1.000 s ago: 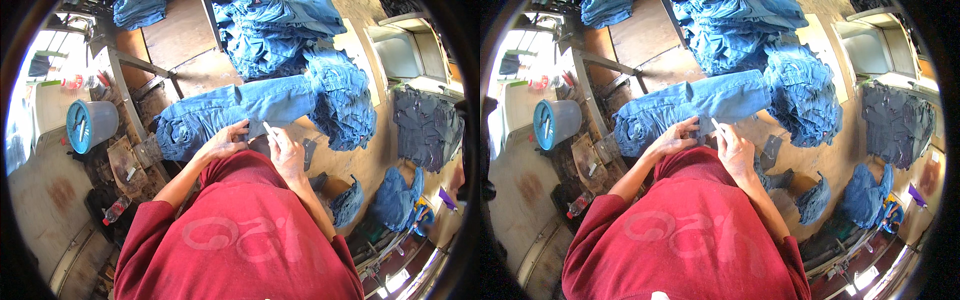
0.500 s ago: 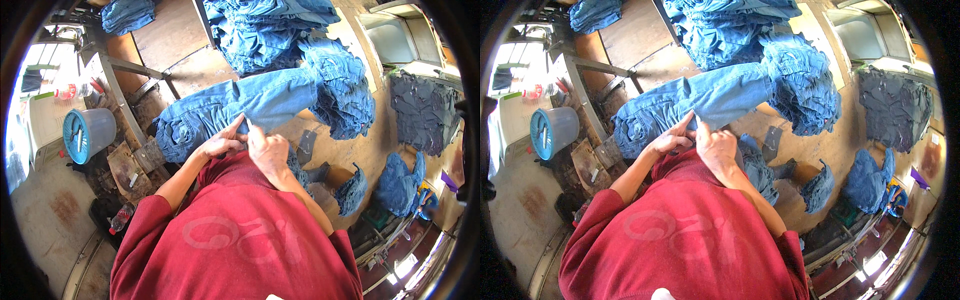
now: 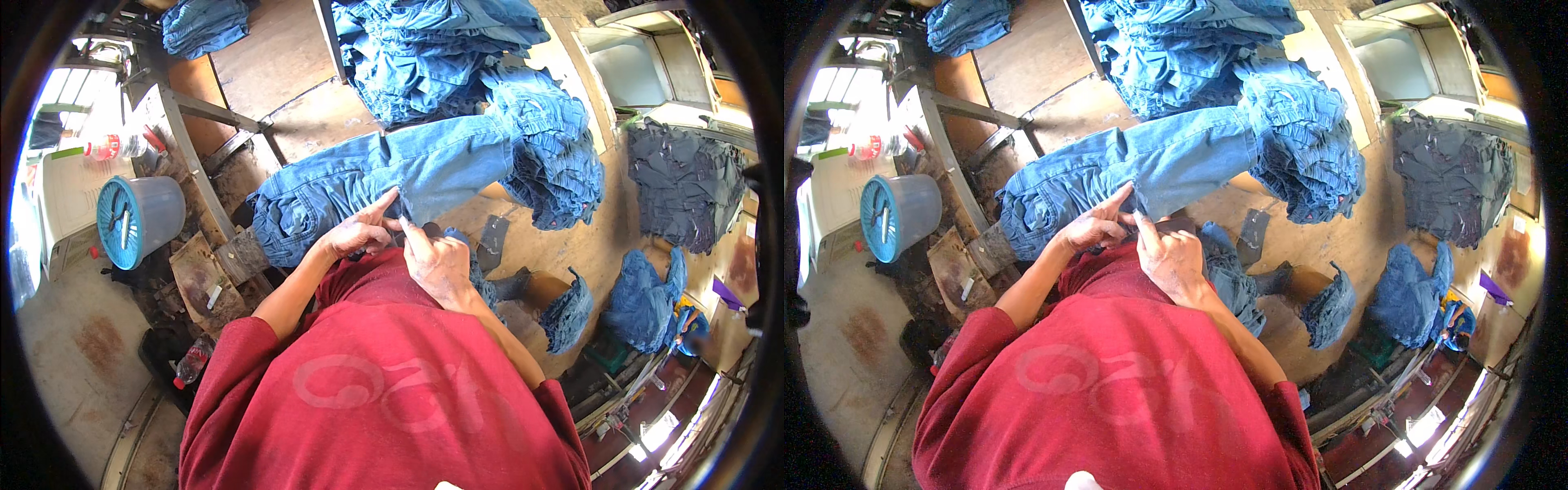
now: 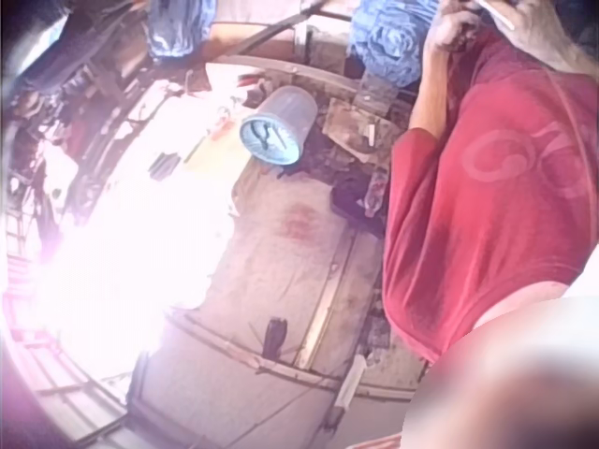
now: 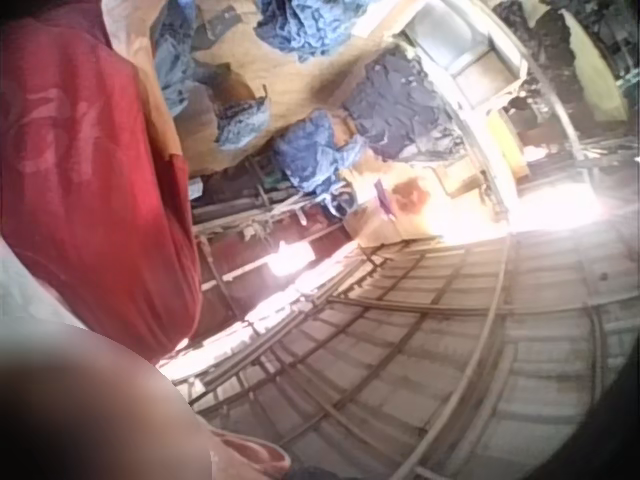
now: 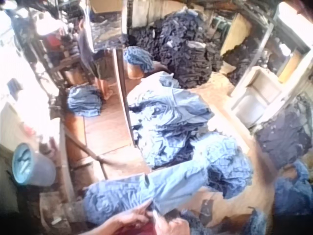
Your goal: The person repeatedly picks up denim jeans from a pile, uses a small tool to scrape or mark a seam, and then places the jeans back on the pile. The process is repeated for multiple pairs of jeans.
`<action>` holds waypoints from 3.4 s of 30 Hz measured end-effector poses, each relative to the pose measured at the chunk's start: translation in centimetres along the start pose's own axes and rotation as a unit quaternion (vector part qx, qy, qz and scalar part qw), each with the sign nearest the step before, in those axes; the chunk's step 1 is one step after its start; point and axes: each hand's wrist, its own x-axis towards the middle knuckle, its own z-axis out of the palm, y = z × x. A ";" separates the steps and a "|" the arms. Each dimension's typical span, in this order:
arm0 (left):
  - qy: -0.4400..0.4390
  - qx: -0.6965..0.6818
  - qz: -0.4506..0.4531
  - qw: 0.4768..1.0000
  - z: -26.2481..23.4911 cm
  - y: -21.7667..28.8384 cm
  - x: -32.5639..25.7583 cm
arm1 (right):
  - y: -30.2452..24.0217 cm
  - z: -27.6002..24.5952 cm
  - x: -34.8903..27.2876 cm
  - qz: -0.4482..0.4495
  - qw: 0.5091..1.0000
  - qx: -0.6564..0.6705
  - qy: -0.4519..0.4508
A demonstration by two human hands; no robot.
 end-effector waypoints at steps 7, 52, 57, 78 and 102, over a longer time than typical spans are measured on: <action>-0.018 -0.020 -0.003 1.000 -0.5 -0.3 0.5 | 0.1 0.1 -0.2 -0.068 0.995 0.066 0.018; 0.340 0.668 0.202 0.630 -1.2 3.9 3.9 | 12.7 2.1 13.4 0.062 0.979 0.179 0.075; 0.366 0.659 0.234 0.615 -1.8 3.4 5.2 | 12.2 1.7 12.9 0.097 0.947 0.291 -0.096; 0.547 0.394 0.303 0.674 -2.9 5.5 2.4 | 13.2 -1.4 9.6 0.209 0.742 0.544 -0.332; 0.455 0.025 0.163 0.875 3.7 -8.0 -11.1 | 36.2 -0.6 9.7 0.255 0.936 0.158 0.184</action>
